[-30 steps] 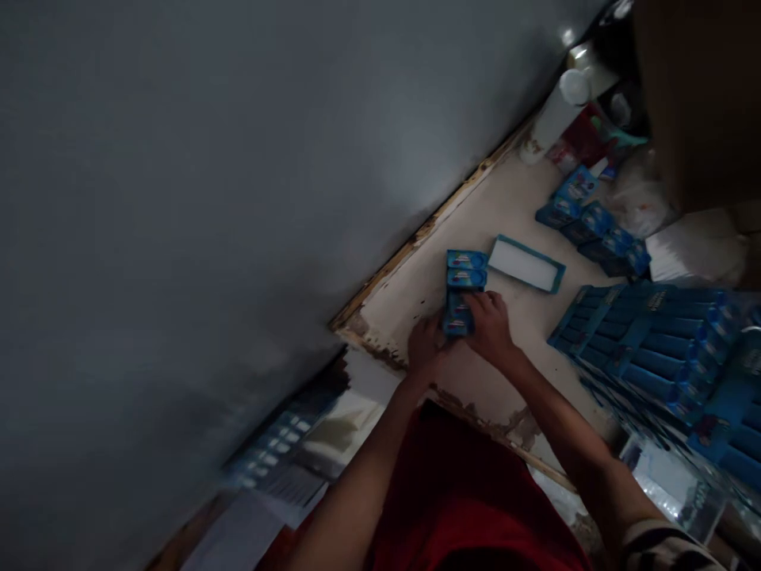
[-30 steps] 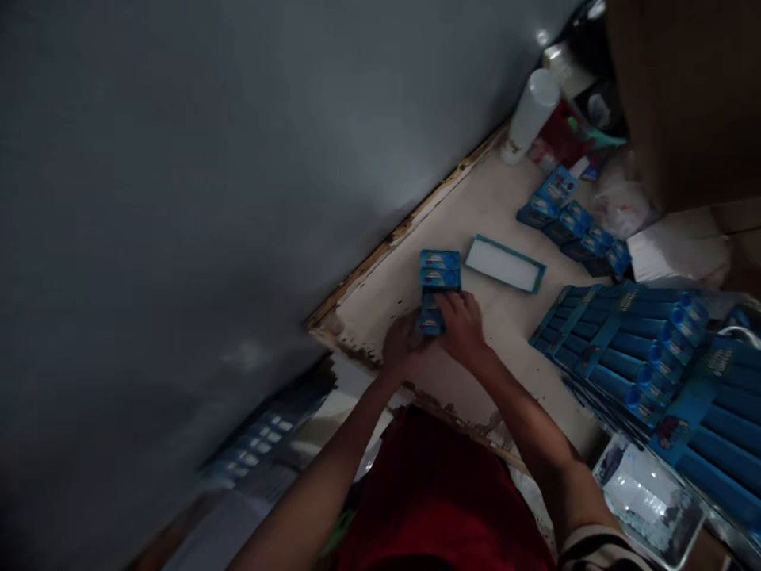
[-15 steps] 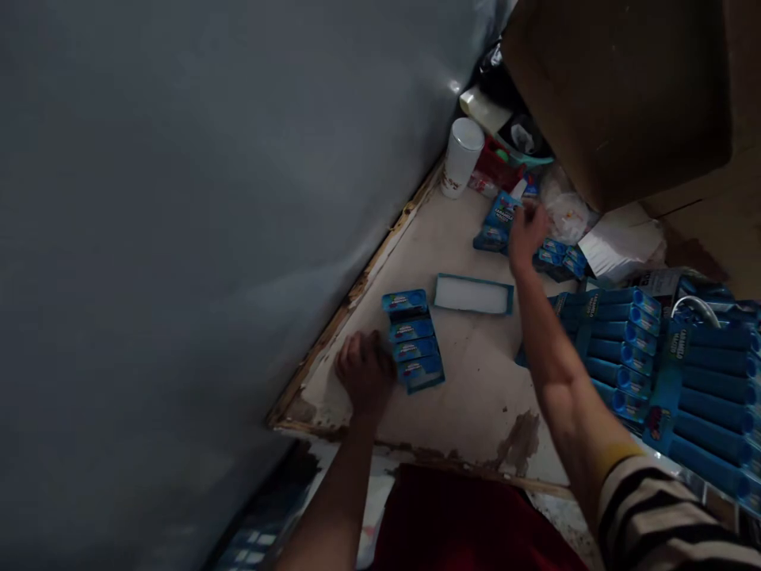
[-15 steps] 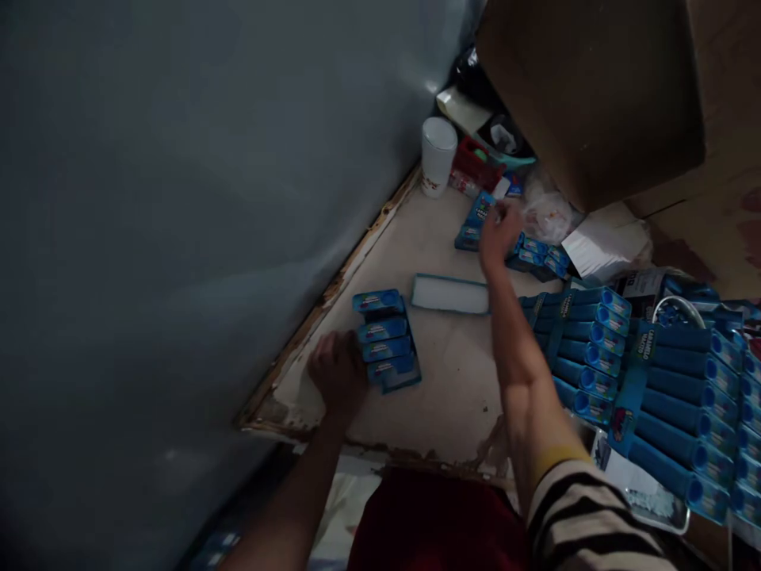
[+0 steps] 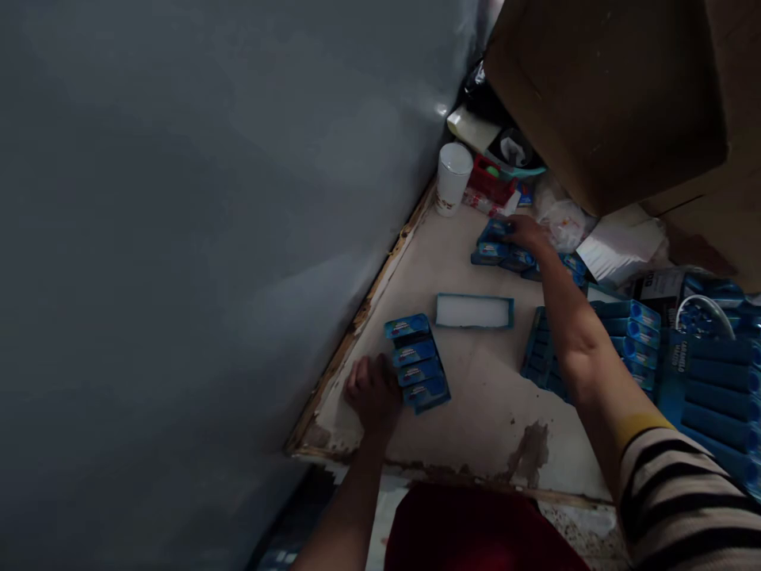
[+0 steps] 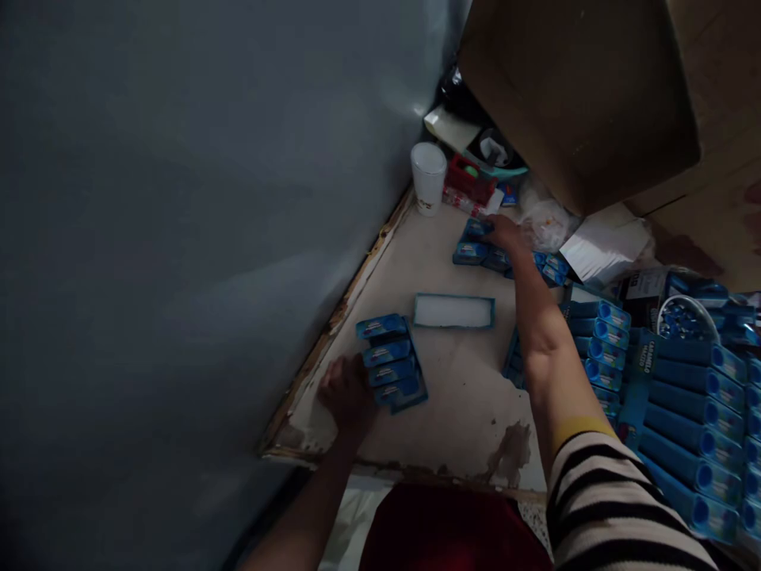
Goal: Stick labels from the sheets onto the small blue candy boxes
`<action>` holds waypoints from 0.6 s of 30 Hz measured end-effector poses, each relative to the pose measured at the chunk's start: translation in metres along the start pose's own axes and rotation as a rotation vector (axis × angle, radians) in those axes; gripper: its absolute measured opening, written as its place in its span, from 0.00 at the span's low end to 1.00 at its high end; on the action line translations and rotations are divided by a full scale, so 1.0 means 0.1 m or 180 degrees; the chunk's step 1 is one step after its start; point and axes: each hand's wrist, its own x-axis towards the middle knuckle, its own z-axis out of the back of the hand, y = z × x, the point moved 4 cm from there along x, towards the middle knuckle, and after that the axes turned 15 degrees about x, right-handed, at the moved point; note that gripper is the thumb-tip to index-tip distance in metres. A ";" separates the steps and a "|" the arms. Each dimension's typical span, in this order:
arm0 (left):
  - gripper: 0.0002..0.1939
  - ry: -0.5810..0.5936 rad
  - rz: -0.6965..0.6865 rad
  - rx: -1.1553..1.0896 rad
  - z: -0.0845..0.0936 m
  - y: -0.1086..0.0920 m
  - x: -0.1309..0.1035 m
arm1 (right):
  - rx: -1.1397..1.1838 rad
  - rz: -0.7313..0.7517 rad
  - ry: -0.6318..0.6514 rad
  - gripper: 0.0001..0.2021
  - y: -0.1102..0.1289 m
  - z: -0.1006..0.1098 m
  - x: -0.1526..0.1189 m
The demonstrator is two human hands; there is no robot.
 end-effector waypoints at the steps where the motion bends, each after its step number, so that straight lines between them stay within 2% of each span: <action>1: 0.23 -0.0003 -0.0002 0.0009 0.01 -0.01 0.00 | -0.0056 0.0004 0.0122 0.25 0.04 0.05 -0.05; 3: 0.24 -0.0025 -0.0032 0.0067 0.01 -0.02 0.01 | -0.0181 0.0019 0.0298 0.25 0.13 0.13 -0.17; 4: 0.24 -0.0046 -0.0048 0.0101 0.01 -0.02 0.01 | -0.0238 0.0037 0.0345 0.29 0.18 0.13 -0.23; 7: 0.24 -0.0060 -0.0109 0.0105 -0.01 -0.01 0.01 | -0.0536 0.0174 0.0385 0.54 0.34 -0.05 -0.43; 8: 0.24 -0.0059 -0.0115 0.0085 -0.02 0.00 0.01 | -0.0655 0.0217 0.0312 0.58 0.39 -0.16 -0.48; 10: 0.24 -0.0064 -0.0118 0.0061 -0.03 0.01 0.01 | -0.0829 0.0260 0.0004 0.54 0.48 -0.39 -0.55; 14: 0.26 -0.0056 -0.0164 0.0092 -0.06 0.04 -0.02 | -0.0828 0.0183 -0.0558 0.31 0.65 -0.68 -0.72; 16: 0.27 -0.0075 -0.0231 0.0122 -0.07 0.04 -0.03 | -0.0725 0.0121 -0.0741 0.29 0.75 -0.70 -0.98; 18: 0.27 -0.0127 -0.0282 0.0132 -0.07 0.02 -0.01 | -0.0565 0.0114 -0.0945 0.29 0.83 -0.68 -1.43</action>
